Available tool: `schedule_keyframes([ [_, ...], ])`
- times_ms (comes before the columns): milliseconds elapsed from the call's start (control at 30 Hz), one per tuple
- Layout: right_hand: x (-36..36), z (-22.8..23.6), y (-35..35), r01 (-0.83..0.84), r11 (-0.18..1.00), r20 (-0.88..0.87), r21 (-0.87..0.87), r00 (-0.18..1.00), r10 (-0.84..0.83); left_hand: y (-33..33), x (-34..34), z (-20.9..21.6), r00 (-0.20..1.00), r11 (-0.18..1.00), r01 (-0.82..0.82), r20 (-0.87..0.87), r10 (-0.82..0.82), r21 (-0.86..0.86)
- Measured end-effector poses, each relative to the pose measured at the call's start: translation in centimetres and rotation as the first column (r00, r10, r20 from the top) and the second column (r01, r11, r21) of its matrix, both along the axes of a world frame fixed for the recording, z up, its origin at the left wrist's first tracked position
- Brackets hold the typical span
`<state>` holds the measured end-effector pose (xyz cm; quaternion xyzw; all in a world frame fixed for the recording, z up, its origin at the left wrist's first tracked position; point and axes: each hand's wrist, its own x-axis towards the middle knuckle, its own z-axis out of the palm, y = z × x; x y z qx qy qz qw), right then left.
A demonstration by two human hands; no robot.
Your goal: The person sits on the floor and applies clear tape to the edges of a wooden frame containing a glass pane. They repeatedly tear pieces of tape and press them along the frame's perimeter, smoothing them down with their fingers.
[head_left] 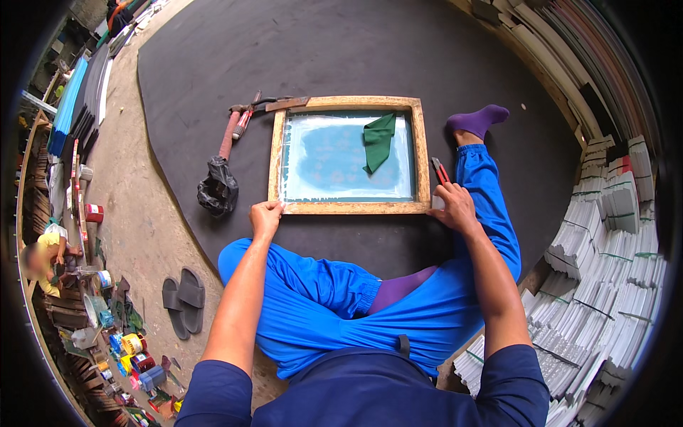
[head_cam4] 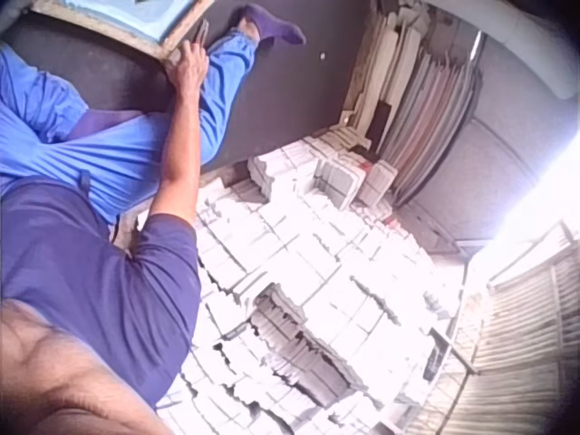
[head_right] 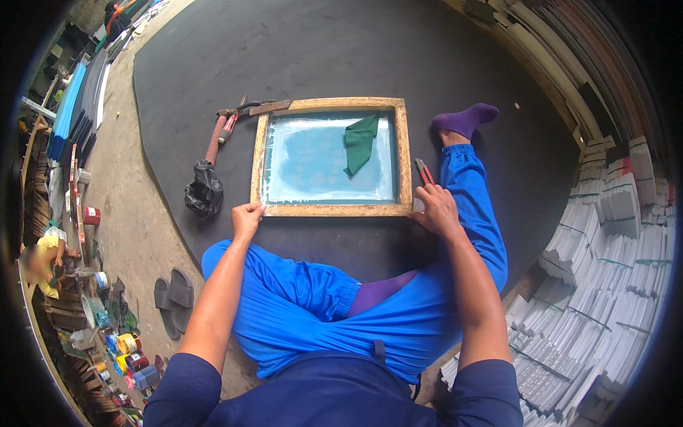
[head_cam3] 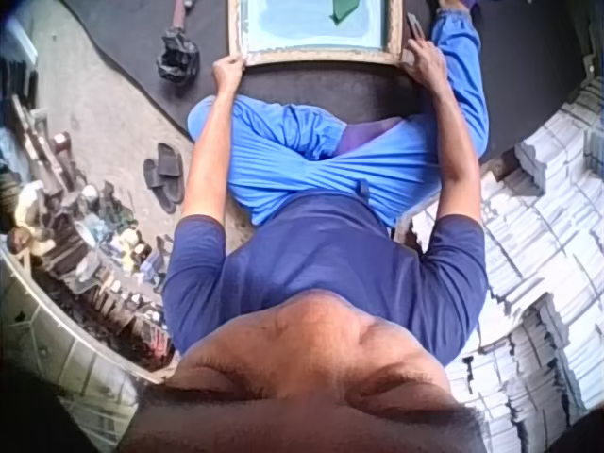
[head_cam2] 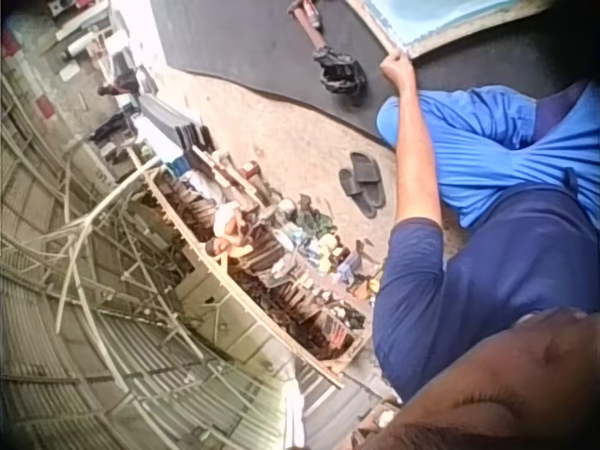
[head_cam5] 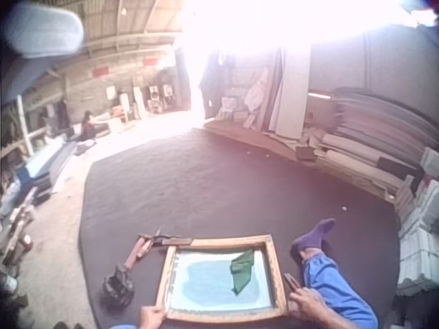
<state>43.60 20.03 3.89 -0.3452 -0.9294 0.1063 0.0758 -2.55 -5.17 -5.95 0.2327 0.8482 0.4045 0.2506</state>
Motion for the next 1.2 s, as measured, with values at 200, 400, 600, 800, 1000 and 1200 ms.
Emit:
schedule_keyframes([
  [200, 0.1, -1.3, 0.1, -0.040, 0.999, 0.015, 0.031, 0.999, 0.040, -0.1, 0.1, 0.3, 1.000, 1.000, 0.008, -0.024, -0.008, -0.010],
  [400, -0.1, -2.3, -0.1, -0.095, 0.989, 0.021, 0.114, 0.995, 0.093, 0.0, 0.8, 1.1, 0.990, 1.000, -0.012, -0.139, 0.009, -0.021],
  [600, -0.2, -3.1, -0.7, -0.140, 0.966, 0.044, 0.216, 0.990, 0.133, 0.4, 1.8, 3.2, 0.988, 0.997, -0.028, -0.156, 0.016, -0.074],
  [800, -0.6, -4.2, -2.5, -0.260, 0.858, 0.255, 0.443, 0.954, 0.158, 0.7, 2.5, 2.9, 0.937, 0.998, 0.056, -0.344, -0.061, -0.025],
  [1000, -0.8, -4.5, -3.3, -0.240, 0.904, 0.354, 0.355, 0.929, 0.107, 1.0, 2.7, 1.8, 0.913, 0.994, 0.093, -0.395, -0.105, -0.049],
  [1200, -3.0, -2.5, -3.7, -0.157, 0.973, 0.440, 0.167, 0.895, 0.069, 0.4, 2.3, 1.6, 0.942, 0.998, 0.065, -0.328, -0.067, -0.016],
])
